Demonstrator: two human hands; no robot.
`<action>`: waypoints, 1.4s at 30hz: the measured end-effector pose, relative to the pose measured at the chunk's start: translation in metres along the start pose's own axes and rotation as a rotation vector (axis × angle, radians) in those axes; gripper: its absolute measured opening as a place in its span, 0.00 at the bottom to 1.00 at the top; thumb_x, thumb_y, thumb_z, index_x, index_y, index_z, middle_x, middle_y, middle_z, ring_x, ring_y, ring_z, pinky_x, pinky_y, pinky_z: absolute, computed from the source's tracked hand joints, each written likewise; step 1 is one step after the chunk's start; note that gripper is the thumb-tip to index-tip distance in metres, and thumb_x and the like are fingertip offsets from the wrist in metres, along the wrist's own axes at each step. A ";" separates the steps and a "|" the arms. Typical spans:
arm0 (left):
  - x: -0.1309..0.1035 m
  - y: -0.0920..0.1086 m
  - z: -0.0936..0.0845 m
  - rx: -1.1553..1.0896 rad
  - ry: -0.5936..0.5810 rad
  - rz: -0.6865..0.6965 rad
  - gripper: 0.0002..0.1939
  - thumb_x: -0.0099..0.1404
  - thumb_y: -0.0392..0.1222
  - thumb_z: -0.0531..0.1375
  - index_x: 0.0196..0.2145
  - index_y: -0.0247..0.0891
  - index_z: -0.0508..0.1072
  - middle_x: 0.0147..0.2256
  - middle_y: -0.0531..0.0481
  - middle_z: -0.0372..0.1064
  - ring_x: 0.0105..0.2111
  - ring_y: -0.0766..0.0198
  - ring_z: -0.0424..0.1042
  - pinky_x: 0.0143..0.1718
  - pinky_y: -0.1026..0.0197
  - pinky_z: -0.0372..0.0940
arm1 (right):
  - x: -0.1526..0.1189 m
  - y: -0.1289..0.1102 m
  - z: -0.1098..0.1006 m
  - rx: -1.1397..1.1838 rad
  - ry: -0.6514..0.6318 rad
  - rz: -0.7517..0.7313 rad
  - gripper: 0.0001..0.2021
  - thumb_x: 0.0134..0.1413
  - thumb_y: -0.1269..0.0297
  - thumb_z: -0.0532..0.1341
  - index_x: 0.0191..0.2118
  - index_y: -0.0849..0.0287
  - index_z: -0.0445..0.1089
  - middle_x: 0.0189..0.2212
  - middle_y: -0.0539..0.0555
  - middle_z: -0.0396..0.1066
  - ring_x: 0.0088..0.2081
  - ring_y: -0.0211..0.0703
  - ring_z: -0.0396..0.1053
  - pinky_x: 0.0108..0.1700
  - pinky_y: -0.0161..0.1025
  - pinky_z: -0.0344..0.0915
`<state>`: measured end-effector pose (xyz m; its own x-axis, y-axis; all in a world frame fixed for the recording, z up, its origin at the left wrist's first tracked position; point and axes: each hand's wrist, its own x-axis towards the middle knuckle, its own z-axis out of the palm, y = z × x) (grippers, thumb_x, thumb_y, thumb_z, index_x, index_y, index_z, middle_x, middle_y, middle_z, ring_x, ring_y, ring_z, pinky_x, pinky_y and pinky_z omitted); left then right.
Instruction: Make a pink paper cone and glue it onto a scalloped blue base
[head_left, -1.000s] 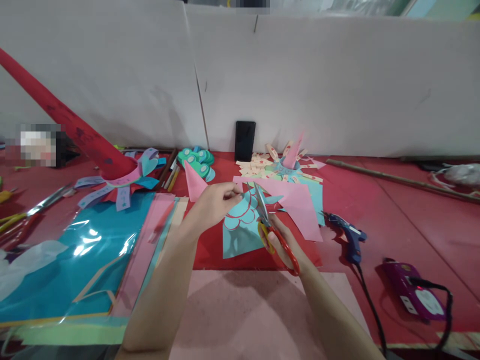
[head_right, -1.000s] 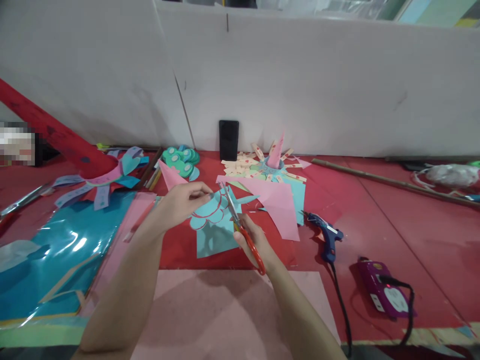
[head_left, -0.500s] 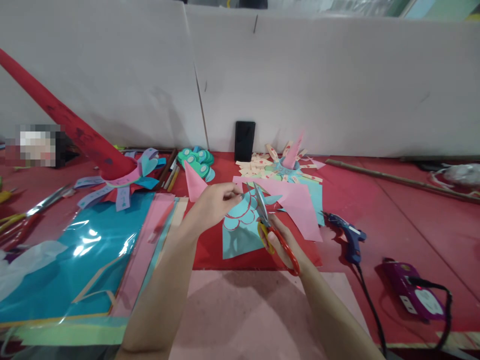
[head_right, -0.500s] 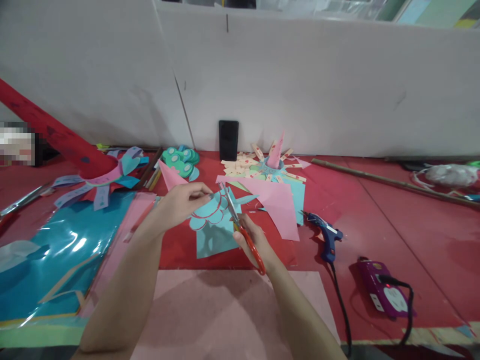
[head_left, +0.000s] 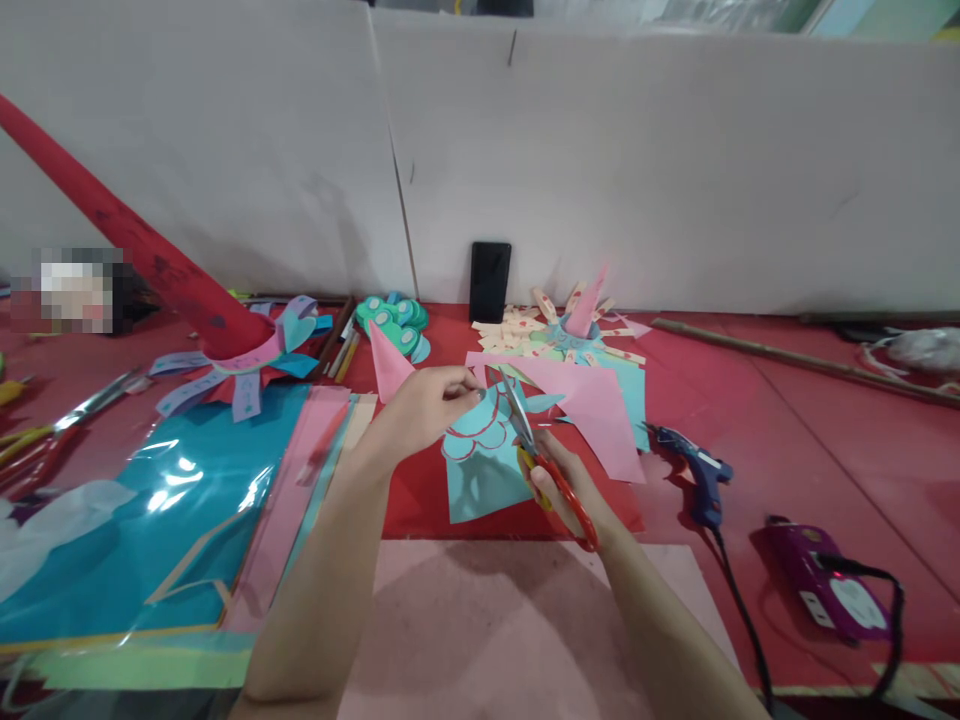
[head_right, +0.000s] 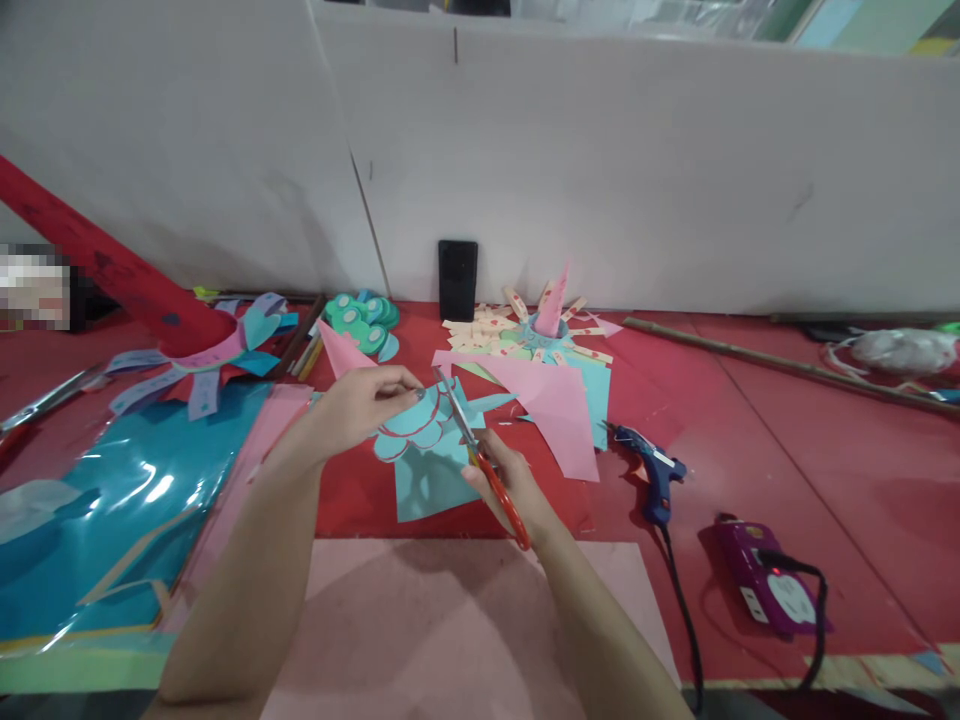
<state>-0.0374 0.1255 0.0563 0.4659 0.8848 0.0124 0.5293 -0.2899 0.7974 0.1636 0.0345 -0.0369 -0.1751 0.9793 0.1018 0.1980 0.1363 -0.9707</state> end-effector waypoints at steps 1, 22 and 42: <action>0.000 0.000 0.000 0.001 -0.003 -0.006 0.11 0.61 0.46 0.55 0.30 0.37 0.71 0.26 0.52 0.68 0.27 0.65 0.67 0.27 0.65 0.59 | 0.000 -0.002 0.000 -0.005 -0.004 0.000 0.23 0.57 0.43 0.54 0.48 0.56 0.64 0.25 0.49 0.60 0.24 0.36 0.57 0.26 0.35 0.59; -0.002 0.009 -0.008 -0.100 0.008 -0.120 0.07 0.57 0.41 0.58 0.31 0.37 0.73 0.26 0.53 0.72 0.27 0.65 0.71 0.28 0.66 0.64 | -0.001 -0.007 0.002 0.019 -0.042 0.025 0.23 0.57 0.41 0.54 0.45 0.57 0.62 0.20 0.44 0.52 0.21 0.33 0.48 0.23 0.34 0.47; 0.001 -0.001 -0.011 -0.103 0.023 -0.145 0.08 0.57 0.43 0.59 0.32 0.37 0.74 0.26 0.52 0.72 0.28 0.63 0.72 0.29 0.64 0.64 | 0.000 -0.010 0.002 -0.004 -0.076 0.015 0.27 0.55 0.37 0.53 0.43 0.58 0.63 0.21 0.44 0.52 0.22 0.33 0.47 0.24 0.34 0.46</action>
<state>-0.0456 0.1313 0.0621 0.3730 0.9231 -0.0939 0.5138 -0.1212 0.8493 0.1598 0.0327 -0.0274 -0.2452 0.9669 0.0705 0.2045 0.1227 -0.9711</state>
